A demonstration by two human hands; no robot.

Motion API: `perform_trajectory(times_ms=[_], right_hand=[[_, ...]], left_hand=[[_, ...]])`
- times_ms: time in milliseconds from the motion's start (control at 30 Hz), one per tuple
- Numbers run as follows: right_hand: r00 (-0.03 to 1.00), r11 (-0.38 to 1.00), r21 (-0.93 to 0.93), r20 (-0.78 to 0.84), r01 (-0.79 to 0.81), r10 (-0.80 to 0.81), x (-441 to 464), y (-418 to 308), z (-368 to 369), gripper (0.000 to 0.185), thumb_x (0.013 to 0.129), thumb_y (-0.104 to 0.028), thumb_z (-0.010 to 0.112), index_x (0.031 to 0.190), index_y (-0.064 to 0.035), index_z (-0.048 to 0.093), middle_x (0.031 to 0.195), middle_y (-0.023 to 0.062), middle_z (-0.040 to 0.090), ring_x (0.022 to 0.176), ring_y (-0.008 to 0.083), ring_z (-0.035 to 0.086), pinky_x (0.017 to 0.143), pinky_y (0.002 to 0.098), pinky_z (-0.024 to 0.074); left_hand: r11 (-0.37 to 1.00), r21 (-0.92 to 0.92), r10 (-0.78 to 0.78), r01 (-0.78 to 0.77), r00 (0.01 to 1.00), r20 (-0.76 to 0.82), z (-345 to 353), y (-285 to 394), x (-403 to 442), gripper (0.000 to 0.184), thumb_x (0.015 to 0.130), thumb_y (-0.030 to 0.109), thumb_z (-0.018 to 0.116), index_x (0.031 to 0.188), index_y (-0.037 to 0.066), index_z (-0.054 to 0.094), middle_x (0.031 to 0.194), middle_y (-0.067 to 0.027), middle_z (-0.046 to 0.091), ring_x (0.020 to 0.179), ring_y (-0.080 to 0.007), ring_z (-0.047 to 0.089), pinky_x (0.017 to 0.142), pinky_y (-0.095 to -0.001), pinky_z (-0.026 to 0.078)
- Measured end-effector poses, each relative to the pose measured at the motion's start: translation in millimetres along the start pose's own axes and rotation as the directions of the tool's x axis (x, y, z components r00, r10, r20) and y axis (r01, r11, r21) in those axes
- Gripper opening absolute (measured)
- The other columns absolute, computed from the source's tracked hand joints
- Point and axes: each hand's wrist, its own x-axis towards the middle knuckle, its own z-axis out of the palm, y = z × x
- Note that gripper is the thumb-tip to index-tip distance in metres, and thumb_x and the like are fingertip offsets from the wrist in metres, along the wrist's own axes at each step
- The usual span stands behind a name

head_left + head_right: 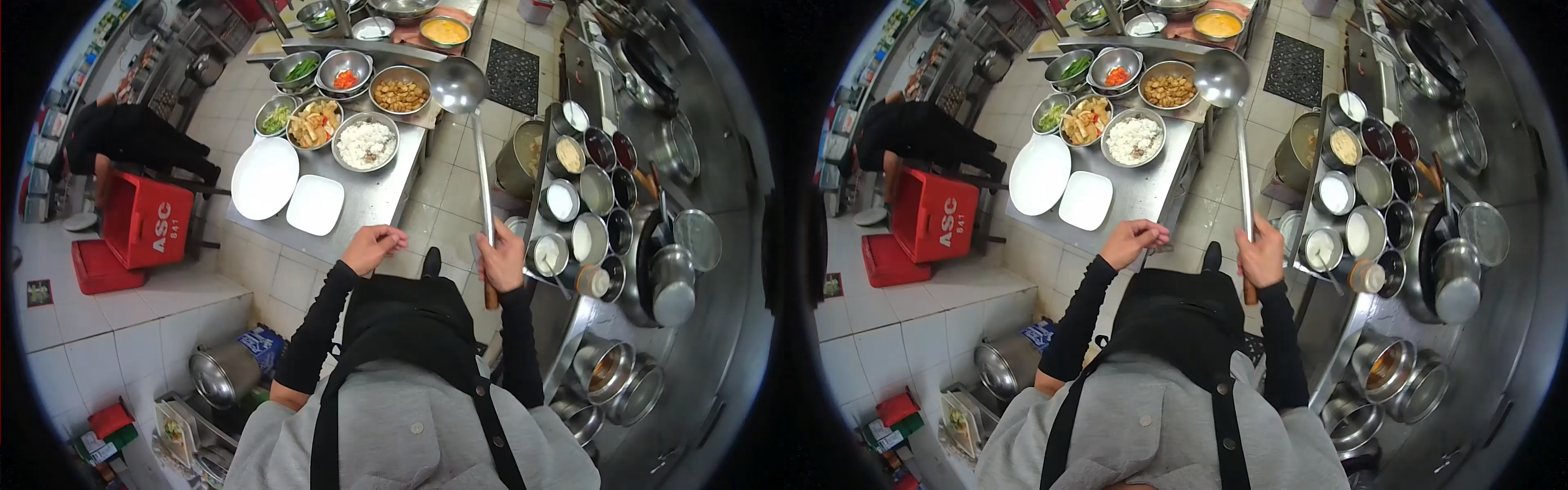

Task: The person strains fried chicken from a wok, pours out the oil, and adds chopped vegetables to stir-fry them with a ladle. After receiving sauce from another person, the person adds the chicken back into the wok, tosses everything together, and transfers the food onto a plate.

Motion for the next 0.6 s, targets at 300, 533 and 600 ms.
perform_trajectory(times_ms=[300,533,600], right_hand=[[0.894,0.581,-0.735,0.076,0.35,-0.442,168,-12,48,0.037,0.08,-0.002,0.059,0.115,0.0097,0.056,0.094,0.0278,0.065,0.082,0.0477,0.063,0.073,0.0528,0.0516],[0.979,0.747,-0.639,0.052,0.184,-0.196,146,-37,61,0.033,0.078,-0.003,0.058,0.11,0.0065,0.06,0.07,0.0273,0.058,0.071,0.0458,0.062,0.065,0.0497,0.0484],[0.999,0.815,-0.578,0.03,0.045,-0.034,143,-49,60,0.036,0.078,-0.004,0.059,0.112,0.0059,0.06,0.069,0.0272,0.057,0.067,0.0439,0.062,0.063,0.0485,0.0484]], left_hand=[[0.988,-0.096,0.087,-0.12,0.952,-0.295,-81,47,97,0.025,0.1,0.008,0.053,0.117,-0.003,0.067,0.103,-0.0083,0.072,0.091,-0.012,0.067,0.081,-0.0264,0.055],[0.934,0.329,0.328,-0.137,0.693,-0.642,-244,61,224,0.03,0.086,0.021,0.061,0.104,0.001,0.074,0.083,-0.0137,0.074,0.077,-0.0216,0.07,0.077,-0.0338,0.055],[0.924,0.346,0.369,-0.164,0.62,-0.692,-285,48,276,0.028,0.087,0.018,0.061,0.103,-0.002,0.071,0.079,-0.0106,0.069,0.07,-0.0189,0.064,0.068,-0.0315,0.051]])
